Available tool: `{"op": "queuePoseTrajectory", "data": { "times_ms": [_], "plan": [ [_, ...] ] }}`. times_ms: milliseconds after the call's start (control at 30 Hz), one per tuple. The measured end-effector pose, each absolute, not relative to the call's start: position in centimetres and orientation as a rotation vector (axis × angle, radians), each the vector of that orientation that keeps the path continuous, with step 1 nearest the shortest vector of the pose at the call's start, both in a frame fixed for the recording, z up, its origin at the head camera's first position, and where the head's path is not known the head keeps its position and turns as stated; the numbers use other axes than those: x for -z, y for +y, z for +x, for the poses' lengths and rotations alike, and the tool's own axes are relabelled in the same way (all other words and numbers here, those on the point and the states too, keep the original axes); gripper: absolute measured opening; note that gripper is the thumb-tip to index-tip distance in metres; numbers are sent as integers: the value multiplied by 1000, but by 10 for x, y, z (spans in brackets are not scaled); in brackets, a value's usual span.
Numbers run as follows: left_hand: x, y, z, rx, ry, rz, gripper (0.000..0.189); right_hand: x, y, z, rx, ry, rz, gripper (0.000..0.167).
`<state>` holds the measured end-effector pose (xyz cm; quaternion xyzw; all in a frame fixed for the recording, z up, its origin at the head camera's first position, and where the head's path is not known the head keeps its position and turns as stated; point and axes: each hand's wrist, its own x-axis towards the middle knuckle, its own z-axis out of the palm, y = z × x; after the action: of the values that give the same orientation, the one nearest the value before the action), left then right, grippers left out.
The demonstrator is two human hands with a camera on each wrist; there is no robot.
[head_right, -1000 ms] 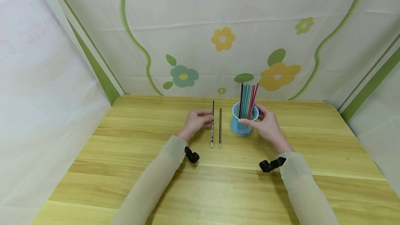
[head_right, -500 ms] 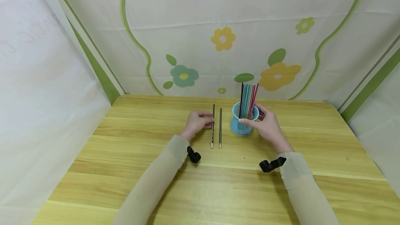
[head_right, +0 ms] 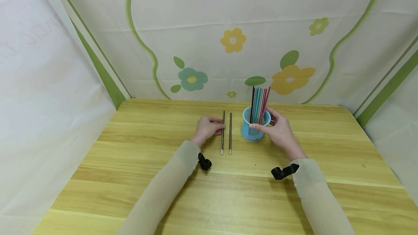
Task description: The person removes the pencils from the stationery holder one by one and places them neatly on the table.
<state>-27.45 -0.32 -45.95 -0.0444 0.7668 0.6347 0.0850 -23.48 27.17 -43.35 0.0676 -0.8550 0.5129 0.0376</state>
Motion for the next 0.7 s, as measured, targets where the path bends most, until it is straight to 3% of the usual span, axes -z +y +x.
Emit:
{"op": "queuePoseTrajectory", "data": {
  "times_ms": [700],
  "plan": [
    [458, 7, -280, -1716, 2453, -215, 24, 431, 271, -233, -1565, -2647, 187, 92]
  ]
}}
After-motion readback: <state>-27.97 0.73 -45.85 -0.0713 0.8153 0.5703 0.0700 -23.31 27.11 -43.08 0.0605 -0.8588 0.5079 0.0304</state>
